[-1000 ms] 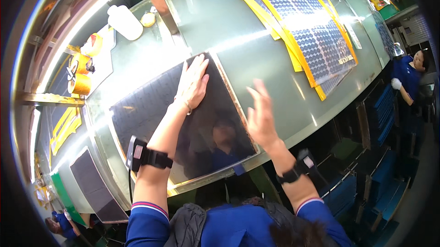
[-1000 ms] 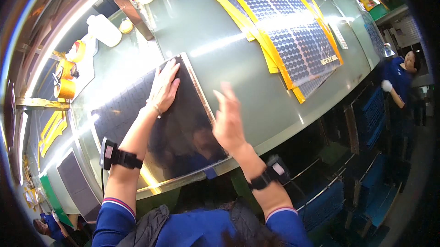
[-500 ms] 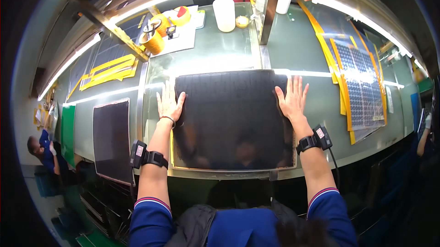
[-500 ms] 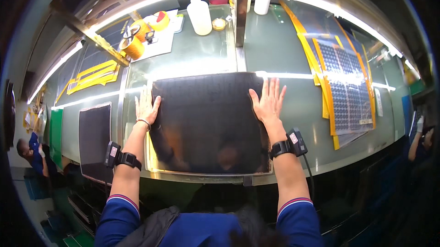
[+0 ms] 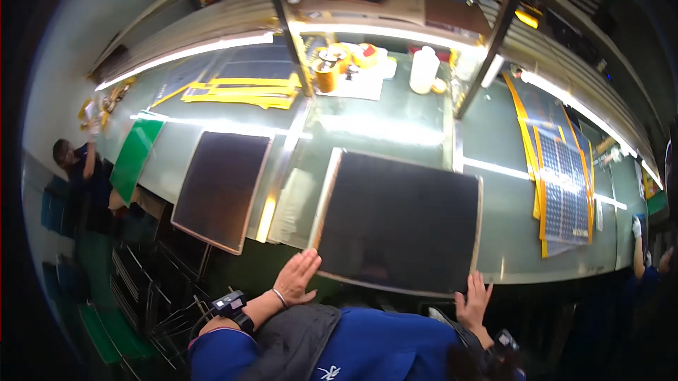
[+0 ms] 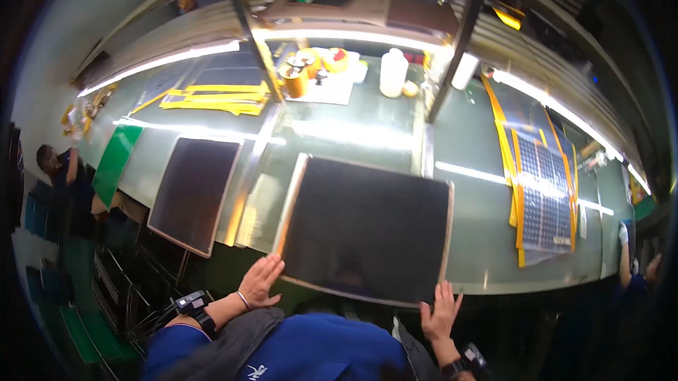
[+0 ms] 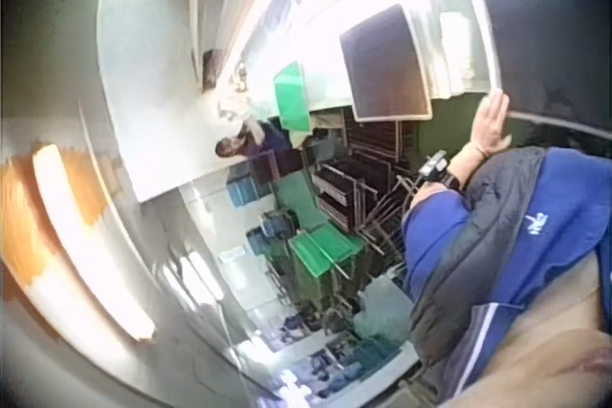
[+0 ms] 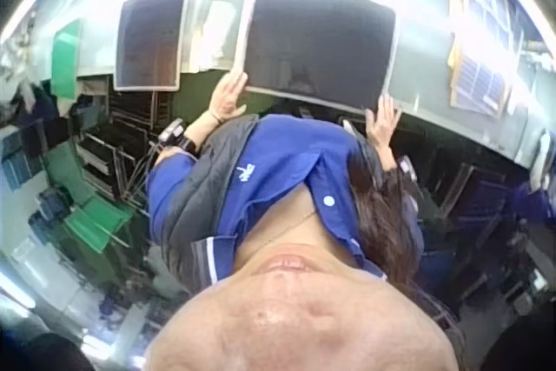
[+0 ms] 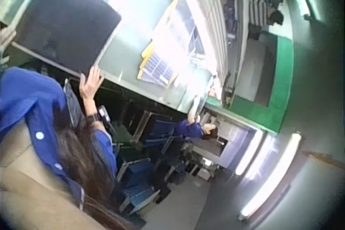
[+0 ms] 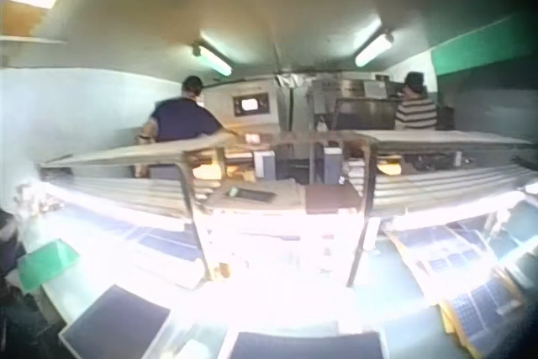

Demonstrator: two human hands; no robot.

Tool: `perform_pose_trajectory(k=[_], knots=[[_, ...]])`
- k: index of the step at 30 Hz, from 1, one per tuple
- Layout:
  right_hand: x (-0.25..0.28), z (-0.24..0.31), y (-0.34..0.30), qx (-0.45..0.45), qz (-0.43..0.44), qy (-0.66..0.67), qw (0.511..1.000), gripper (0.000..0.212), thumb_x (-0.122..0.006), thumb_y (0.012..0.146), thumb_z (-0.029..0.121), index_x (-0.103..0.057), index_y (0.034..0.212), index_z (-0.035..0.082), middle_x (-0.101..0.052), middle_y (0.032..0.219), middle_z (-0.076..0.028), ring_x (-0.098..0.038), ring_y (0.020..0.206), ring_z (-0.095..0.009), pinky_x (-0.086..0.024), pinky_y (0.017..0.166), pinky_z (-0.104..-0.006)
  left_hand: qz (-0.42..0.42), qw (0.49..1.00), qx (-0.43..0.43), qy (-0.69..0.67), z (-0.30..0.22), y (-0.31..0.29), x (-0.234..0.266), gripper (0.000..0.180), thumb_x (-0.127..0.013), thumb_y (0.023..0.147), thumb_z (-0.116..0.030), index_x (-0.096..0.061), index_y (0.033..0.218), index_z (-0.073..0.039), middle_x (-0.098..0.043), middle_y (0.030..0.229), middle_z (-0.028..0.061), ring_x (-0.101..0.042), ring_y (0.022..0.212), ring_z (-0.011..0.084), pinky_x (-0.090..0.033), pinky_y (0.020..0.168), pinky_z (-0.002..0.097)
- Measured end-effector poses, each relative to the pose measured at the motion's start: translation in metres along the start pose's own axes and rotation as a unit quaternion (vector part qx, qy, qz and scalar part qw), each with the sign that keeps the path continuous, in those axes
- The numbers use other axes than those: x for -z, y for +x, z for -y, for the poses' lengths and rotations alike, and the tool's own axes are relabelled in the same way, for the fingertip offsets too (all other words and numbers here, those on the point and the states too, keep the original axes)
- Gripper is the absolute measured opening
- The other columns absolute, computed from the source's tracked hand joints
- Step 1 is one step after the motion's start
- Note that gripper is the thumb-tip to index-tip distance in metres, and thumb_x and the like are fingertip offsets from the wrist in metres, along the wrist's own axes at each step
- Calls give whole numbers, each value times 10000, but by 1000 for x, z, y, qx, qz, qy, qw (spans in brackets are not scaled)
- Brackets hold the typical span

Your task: Inspecting, sorting, and placing solar cell panels into storage racks.

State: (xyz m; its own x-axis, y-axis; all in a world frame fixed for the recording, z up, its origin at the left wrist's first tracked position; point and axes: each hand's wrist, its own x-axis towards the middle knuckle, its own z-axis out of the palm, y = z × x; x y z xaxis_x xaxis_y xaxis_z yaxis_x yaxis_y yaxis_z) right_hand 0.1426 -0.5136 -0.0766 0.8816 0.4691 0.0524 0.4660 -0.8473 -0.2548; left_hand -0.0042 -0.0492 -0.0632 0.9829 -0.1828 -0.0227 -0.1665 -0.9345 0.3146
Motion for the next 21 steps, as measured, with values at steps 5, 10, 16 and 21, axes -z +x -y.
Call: perform_pose_trajectory(k=[5, 10, 16, 21], knots=[[9, -23, -5, -522, -82, 580, 620, 527, -527, 903, 413, -447, 1216, -2, -593, 1053, -123, -604, 837, -207, -495, 650, -293, -92, 973, -173, 120, 38, 21, -9, 586, -508, 796, -76, -393, 1364, -164, -404, 1385, 80, -396, 1268, 208, -273, 1089, 394], [47, -17, 51, -365, 260, 546, 708, 388, -604, 876, 362, -589, 1077, 30, -632, 877, -62, -634, 764, -178, -522, 640, -314, -128, 948, -288, 52, 72, 59, 1, 428, -480, 833, -96, -529, 1256, -133, -501, 1305, 125, -483, 1212, 283, -378, 1036, 428], [188, -14, 122, -124, 83, 553, 820, 299, -641, 855, 235, -612, 1066, 24, -625, 889, -35, -611, 847, -141, -487, 741, -294, -322, 908, -257, -75, 63, 83, 78, 247, -583, 801, -36, -675, 1029, -52, -650, 1080, 147, -619, 1041, 304, -492, 931, 428], [364, 150, 156, 242, 79, 763, 594, 571, -316, 973, 455, -350, 1363, 39, -472, 1298, -215, -522, 1152, -323, -475, 925, -463, -536, 815, -200, -89, 49, 92, 175, 171, -659, 785, -70, -685, 931, 14, -685, 949, 161, -674, 757, 263, -536, 683, 306]])
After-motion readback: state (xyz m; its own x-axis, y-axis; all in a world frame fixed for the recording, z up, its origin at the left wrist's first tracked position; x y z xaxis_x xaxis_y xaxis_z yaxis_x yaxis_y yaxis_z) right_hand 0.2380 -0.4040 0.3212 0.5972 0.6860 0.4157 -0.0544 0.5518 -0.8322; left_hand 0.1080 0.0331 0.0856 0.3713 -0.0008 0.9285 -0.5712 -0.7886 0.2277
